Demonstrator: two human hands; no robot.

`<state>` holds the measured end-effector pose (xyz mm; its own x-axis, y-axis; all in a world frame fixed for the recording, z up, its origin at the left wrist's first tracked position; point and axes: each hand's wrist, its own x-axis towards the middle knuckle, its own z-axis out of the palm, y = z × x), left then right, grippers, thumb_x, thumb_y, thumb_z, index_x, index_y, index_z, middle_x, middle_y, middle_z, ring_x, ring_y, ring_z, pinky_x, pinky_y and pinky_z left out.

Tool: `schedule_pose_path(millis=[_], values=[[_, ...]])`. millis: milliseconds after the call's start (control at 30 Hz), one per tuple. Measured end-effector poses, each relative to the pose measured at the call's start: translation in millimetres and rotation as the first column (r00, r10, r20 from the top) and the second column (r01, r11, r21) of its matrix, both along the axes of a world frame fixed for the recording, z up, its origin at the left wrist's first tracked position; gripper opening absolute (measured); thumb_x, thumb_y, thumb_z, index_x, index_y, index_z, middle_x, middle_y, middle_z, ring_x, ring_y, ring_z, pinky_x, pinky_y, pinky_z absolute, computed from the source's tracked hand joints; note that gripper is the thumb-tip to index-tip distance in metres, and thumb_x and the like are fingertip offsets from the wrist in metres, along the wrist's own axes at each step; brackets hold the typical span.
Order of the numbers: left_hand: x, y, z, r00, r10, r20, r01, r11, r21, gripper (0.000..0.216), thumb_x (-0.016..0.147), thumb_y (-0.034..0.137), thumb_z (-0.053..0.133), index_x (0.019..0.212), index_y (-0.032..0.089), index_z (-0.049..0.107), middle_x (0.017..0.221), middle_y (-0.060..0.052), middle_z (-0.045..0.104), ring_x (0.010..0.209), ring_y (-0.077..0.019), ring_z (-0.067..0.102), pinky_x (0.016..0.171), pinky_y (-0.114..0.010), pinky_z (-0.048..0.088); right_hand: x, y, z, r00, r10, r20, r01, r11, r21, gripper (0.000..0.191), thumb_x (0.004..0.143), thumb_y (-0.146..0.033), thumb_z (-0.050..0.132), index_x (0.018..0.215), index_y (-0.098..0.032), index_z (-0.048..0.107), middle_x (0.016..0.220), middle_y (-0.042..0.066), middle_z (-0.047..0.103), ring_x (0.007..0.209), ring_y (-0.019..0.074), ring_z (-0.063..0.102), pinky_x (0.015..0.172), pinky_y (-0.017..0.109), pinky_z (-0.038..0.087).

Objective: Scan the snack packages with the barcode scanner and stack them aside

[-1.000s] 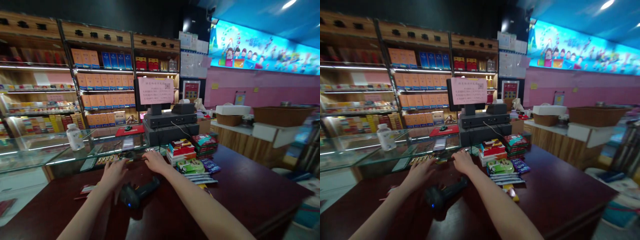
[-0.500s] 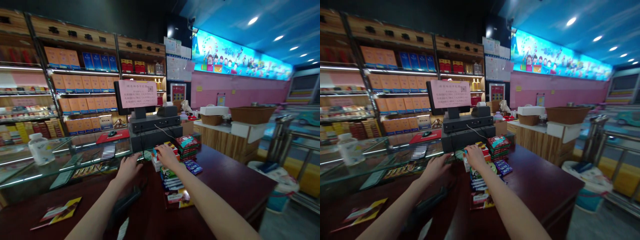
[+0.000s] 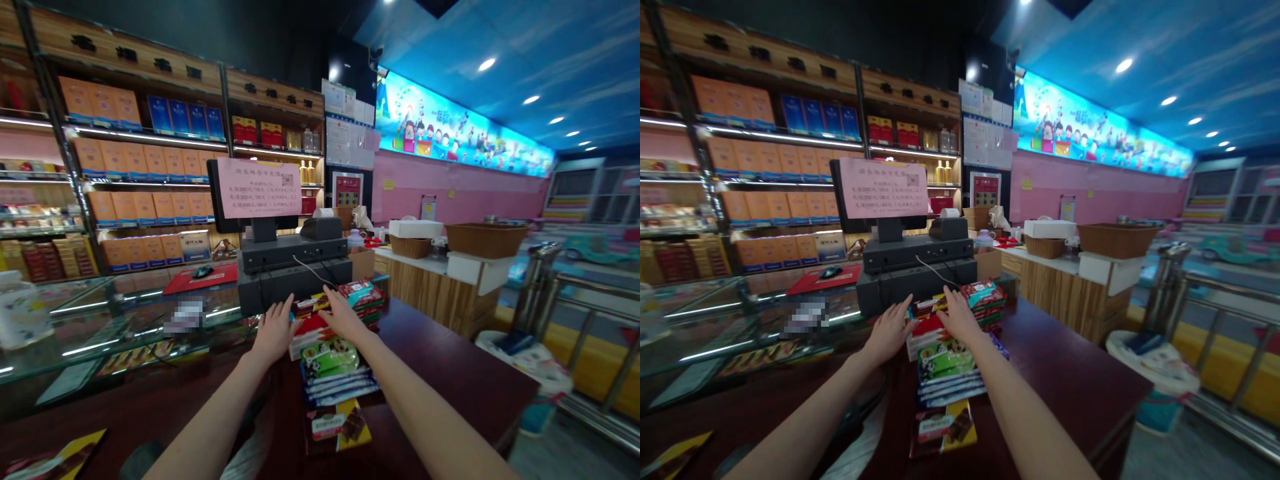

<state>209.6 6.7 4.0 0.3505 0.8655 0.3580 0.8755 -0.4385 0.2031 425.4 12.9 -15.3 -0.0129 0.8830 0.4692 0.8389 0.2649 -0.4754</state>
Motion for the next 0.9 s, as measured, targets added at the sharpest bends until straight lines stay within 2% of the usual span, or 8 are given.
schedule_pose_path(millis=[167, 333, 500, 700, 767, 900], values=[[13, 2, -5.8, 0.997, 0.007, -0.078, -0.015, 0.995, -0.100, 0.065, 0.098, 0.047, 0.035, 0.157, 0.026, 0.017, 0.158, -0.012, 0.038, 0.150, -0.0326, 0.023, 0.114, -0.061, 0.027, 0, 0, -2.6, 1.000, 0.022, -0.019, -0.024, 0.996, -0.082, 0.078, 0.088, -0.032, 0.057, 0.155, -0.008, 0.026, 0.158, 0.020, 0.033, 0.148, 0.0321, 0.026, 0.119, 0.047, 0.025], [18, 1, -7.8, 0.998, -0.003, -0.057, -0.004, 0.993, -0.118, 0.064, 0.099, 0.045, 0.033, 0.157, 0.022, 0.019, 0.159, -0.011, 0.036, 0.151, -0.0319, 0.020, 0.117, -0.059, 0.023, -5, -6, 0.2, 1.000, 0.018, -0.012, -0.019, 0.996, -0.083, 0.076, 0.088, -0.031, 0.056, 0.155, -0.009, 0.028, 0.156, 0.019, 0.037, 0.148, 0.0318, 0.028, 0.119, 0.045, 0.025], [14, -1, -10.4, 0.999, 0.007, -0.032, -0.010, 0.995, -0.097, 0.064, 0.098, 0.044, 0.034, 0.156, 0.020, 0.021, 0.160, -0.012, 0.034, 0.151, -0.0308, 0.020, 0.117, -0.058, 0.025, -13, -17, 6.4, 0.999, -0.022, 0.030, 0.025, 0.996, -0.087, 0.072, 0.089, -0.028, 0.053, 0.155, -0.009, 0.029, 0.153, 0.017, 0.043, 0.147, 0.0315, 0.030, 0.119, 0.046, 0.026], [0, -7, -13.5, 1.000, 0.019, 0.024, -0.018, 0.997, -0.073, 0.067, 0.096, 0.037, 0.037, 0.156, 0.015, 0.016, 0.160, -0.017, 0.031, 0.151, -0.0288, 0.021, 0.117, -0.055, 0.025, -35, -30, 0.9, 0.989, -0.117, 0.095, 0.115, 0.993, 0.024, 0.065, 0.089, -0.019, 0.052, 0.152, -0.019, 0.036, 0.149, 0.008, 0.051, 0.150, 0.0325, 0.021, 0.120, 0.061, 0.006], [-8, -9, -13.0, 0.998, 0.021, 0.052, -0.018, 0.998, -0.052, 0.068, 0.095, 0.035, 0.040, 0.155, 0.013, 0.016, 0.160, -0.019, 0.030, 0.151, -0.0294, 0.022, 0.117, -0.055, 0.026, -44, -33, -4.7, 0.990, -0.121, 0.076, 0.116, 0.991, 0.067, 0.065, 0.088, -0.016, 0.052, 0.151, -0.021, 0.038, 0.148, 0.008, 0.052, 0.150, 0.0323, 0.022, 0.120, 0.062, 0.008], [-30, -14, -11.7, 0.995, 0.024, 0.100, -0.025, 1.000, 0.012, 0.064, 0.094, 0.030, 0.042, 0.153, 0.013, 0.023, 0.158, -0.019, 0.034, 0.150, -0.0295, 0.023, 0.116, -0.055, 0.028, -64, -36, -14.8, 0.992, -0.125, -0.020, 0.127, 0.984, 0.129, 0.063, 0.087, -0.010, 0.049, 0.148, -0.021, 0.044, 0.147, 0.010, 0.052, 0.146, 0.0320, 0.032, 0.119, 0.058, 0.022]])
